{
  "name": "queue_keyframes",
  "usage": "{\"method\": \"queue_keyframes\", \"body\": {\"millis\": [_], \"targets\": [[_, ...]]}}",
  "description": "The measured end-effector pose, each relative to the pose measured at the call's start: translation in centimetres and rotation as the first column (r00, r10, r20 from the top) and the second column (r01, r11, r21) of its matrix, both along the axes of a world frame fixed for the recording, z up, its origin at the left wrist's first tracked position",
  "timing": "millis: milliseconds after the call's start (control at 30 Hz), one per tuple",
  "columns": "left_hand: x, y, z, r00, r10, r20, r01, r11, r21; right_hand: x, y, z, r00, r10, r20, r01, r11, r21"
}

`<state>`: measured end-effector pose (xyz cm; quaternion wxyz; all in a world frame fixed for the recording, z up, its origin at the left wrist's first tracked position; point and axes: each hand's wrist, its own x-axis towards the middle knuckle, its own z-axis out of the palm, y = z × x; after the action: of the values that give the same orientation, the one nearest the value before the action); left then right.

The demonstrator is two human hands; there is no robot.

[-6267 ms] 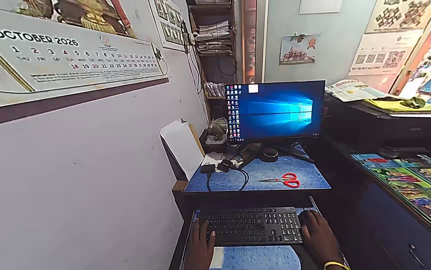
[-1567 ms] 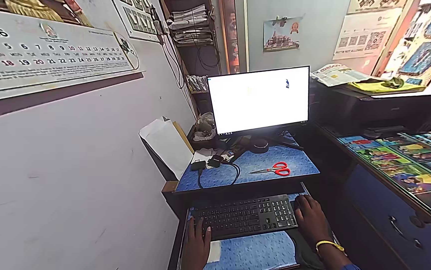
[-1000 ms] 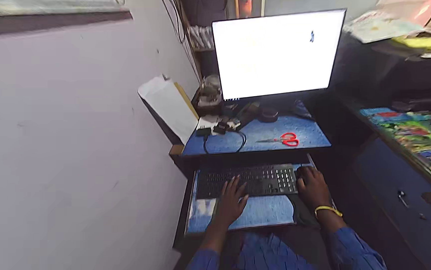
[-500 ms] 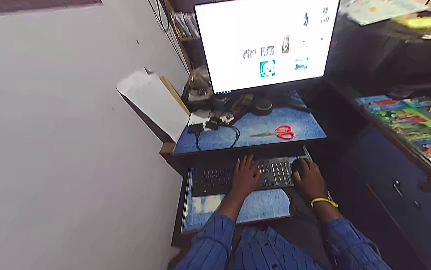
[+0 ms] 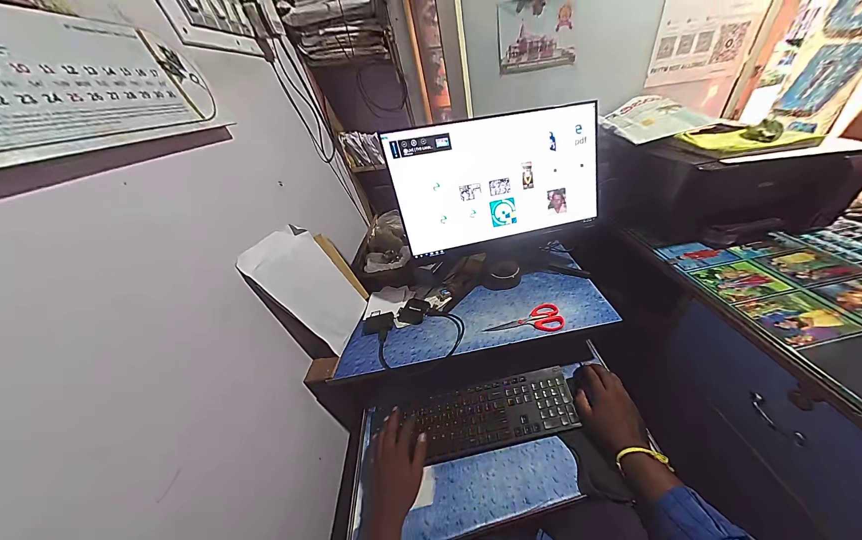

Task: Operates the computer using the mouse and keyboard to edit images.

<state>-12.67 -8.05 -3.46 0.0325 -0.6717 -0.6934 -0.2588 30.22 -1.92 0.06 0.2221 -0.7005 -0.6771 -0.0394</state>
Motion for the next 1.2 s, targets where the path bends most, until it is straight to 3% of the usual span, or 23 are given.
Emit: {"method": "queue_keyframes", "body": {"millis": [133, 233, 600, 1200], "targets": [[-3.2, -1.8, -2.4, 0.992, 0.075, 0.097, -0.081, 0.995, 0.058, 0.0, 0.0, 0.2, 1.000, -0.011, 0.022, 0.011, 1.000, -0.007], [-2.6, -1.5, -2.8, 0.997, 0.063, 0.052, -0.065, 0.997, 0.037, 0.0, -0.2, 0.2, 1.000, -0.009, 0.025, 0.010, 1.000, -0.010], [-2.5, -1.7, -2.1, 0.993, 0.094, 0.065, -0.093, 0.996, -0.013, 0.0, 0.1, -0.2, 1.000, -0.008, 0.008, 0.008, 0.998, 0.060], [-2.2, -1.9, -1.5, 0.994, 0.092, 0.065, -0.090, 0.995, -0.035, 0.0, 0.2, -0.3, 1.000, -0.002, 0.004, 0.001, 1.000, 0.031]]}}
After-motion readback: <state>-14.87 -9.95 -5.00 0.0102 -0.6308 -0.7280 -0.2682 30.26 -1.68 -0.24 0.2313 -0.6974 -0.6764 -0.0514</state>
